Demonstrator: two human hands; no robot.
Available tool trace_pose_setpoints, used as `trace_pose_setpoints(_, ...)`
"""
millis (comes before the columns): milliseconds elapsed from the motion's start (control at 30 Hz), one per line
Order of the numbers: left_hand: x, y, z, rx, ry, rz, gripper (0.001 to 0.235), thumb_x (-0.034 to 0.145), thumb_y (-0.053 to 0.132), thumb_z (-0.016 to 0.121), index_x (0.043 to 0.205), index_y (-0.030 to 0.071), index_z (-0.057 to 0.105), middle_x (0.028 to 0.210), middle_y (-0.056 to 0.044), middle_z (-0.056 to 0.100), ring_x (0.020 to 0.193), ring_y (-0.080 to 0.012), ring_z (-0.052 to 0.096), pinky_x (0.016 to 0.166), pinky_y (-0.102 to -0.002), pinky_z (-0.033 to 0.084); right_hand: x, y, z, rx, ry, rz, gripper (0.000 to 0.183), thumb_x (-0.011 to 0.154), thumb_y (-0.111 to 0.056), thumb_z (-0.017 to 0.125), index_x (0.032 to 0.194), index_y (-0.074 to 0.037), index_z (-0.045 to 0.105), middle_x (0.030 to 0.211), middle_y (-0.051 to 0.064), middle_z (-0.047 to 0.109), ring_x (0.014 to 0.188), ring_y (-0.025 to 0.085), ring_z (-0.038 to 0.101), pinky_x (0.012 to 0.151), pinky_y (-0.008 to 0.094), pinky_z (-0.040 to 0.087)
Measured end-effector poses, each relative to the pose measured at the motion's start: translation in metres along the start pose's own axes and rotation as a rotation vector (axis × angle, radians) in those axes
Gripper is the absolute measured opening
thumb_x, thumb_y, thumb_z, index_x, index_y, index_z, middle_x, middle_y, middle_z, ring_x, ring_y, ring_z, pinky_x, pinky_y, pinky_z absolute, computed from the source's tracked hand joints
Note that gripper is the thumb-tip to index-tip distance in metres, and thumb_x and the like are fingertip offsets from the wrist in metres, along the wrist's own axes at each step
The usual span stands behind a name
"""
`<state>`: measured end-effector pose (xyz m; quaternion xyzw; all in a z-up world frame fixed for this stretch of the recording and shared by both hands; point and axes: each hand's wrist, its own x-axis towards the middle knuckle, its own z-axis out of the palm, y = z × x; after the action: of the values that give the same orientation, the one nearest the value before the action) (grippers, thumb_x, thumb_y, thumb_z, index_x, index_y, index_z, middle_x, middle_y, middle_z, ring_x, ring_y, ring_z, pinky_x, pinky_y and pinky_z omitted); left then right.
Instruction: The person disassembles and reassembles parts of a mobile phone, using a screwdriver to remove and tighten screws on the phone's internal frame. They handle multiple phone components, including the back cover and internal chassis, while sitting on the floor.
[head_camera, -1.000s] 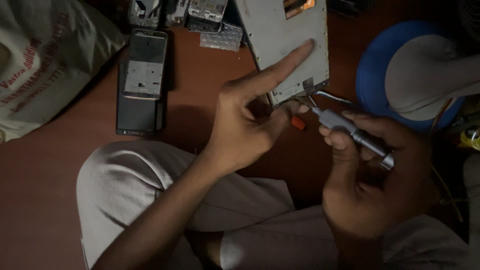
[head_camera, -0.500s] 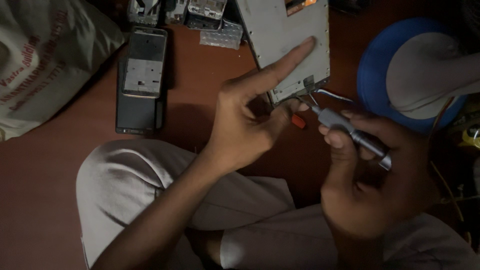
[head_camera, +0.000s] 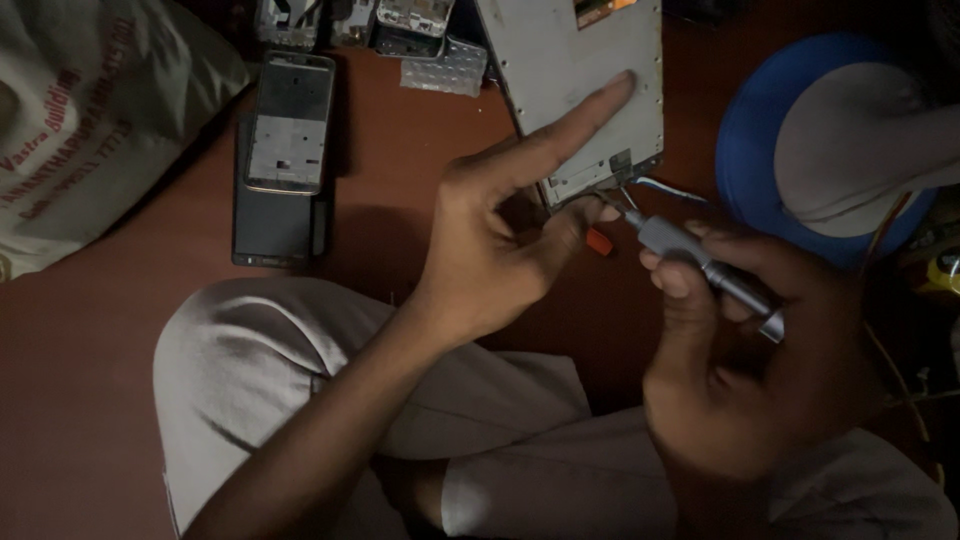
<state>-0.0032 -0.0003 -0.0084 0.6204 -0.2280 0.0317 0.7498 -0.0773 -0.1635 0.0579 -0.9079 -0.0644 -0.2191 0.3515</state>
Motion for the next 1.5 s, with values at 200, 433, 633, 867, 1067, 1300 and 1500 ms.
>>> trace_pose_setpoints(200, 0.002, -0.001, 0.0, 0.064, 0.007, -0.023, 0.073, 0.087, -0.022, 0.053, 0.153, 0.01, 0.051, 0.143, -0.011, 0.066, 0.096, -0.0101, 0.078, 0.085, -0.022, 0.065, 0.011, -0.012, -0.002, -0.108, -0.087, 0.19, 0.02, 0.106, -0.012, 0.072, 0.112, 0.005, 0.062, 0.084, 0.013, 0.072, 0.078, 0.013, 0.075, 0.063, 0.021, 0.055)
trace_pose_setpoints(433, 0.003, 0.001, 0.004, 0.156, 0.031, 0.029, 0.073, 0.084, -0.022, 0.051, 0.148, 0.011, 0.052, 0.135, -0.012, 0.071, 0.096, -0.0098, 0.076, 0.079, -0.02, 0.065, 0.017, -0.017, 0.001, -0.083, -0.102, 0.361, 0.023, 0.101, -0.018, 0.077, 0.111, 0.001, 0.071, 0.082, 0.01, 0.073, 0.067, 0.013, 0.072, 0.056, 0.025, 0.054)
trace_pose_setpoints(633, -0.004, 0.0, 0.013, 0.177, 0.045, -0.089, 0.076, 0.079, -0.021, 0.05, 0.148, 0.011, 0.055, 0.135, -0.014, 0.072, 0.11, -0.0124, 0.073, 0.097, -0.024, 0.059, 0.017, -0.016, -0.003, -0.083, -0.105, 0.118, 0.019, 0.095, -0.011, 0.078, 0.11, -0.003, 0.07, 0.097, 0.013, 0.076, 0.087, 0.018, 0.075, 0.073, 0.03, 0.059)
trace_pose_setpoints(867, -0.009, -0.011, 0.016, 0.174, 0.073, -0.084, 0.081, 0.075, -0.023, 0.047, 0.15, 0.007, 0.056, 0.151, -0.02, 0.062, 0.13, -0.0204, 0.066, 0.105, -0.026, 0.053, 0.008, -0.006, 0.01, -0.027, -0.092, 0.17, 0.015, 0.095, -0.007, 0.069, 0.11, -0.004, 0.073, 0.103, 0.015, 0.078, 0.088, 0.025, 0.079, 0.07, 0.032, 0.059)
trace_pose_setpoints(1067, -0.012, -0.021, 0.019, 0.228, 0.112, -0.01, 0.079, 0.076, -0.024, 0.051, 0.149, 0.005, 0.057, 0.149, -0.02, 0.062, 0.139, -0.0226, 0.059, 0.116, -0.03, 0.046, 0.019, -0.007, 0.016, -0.117, -0.093, 0.207, 0.031, 0.09, -0.019, 0.074, 0.111, 0.003, 0.071, 0.098, 0.024, 0.073, 0.083, 0.037, 0.074, 0.073, 0.042, 0.058)
trace_pose_setpoints(1300, -0.013, -0.032, 0.016, 0.218, 0.109, -0.113, 0.081, 0.072, -0.024, 0.045, 0.147, 0.004, 0.057, 0.149, -0.018, 0.061, 0.136, -0.0244, 0.059, 0.104, -0.029, 0.05, 0.011, 0.009, 0.026, 0.039, 0.024, 0.073, 0.017, 0.09, -0.009, 0.07, 0.103, 0.001, 0.074, 0.096, 0.024, 0.074, 0.085, 0.037, 0.074, 0.072, 0.043, 0.057)
trace_pose_setpoints(1500, -0.013, -0.042, 0.016, 0.244, 0.14, -0.02, 0.074, 0.08, -0.022, 0.053, 0.149, 0.004, 0.055, 0.149, -0.02, 0.062, 0.137, -0.0245, 0.06, 0.112, -0.03, 0.048, 0.011, 0.005, 0.031, 0.013, -0.117, 0.351, 0.018, 0.096, -0.022, 0.073, 0.101, -0.005, 0.077, 0.088, 0.018, 0.077, 0.077, 0.036, 0.074, 0.074, 0.043, 0.057)
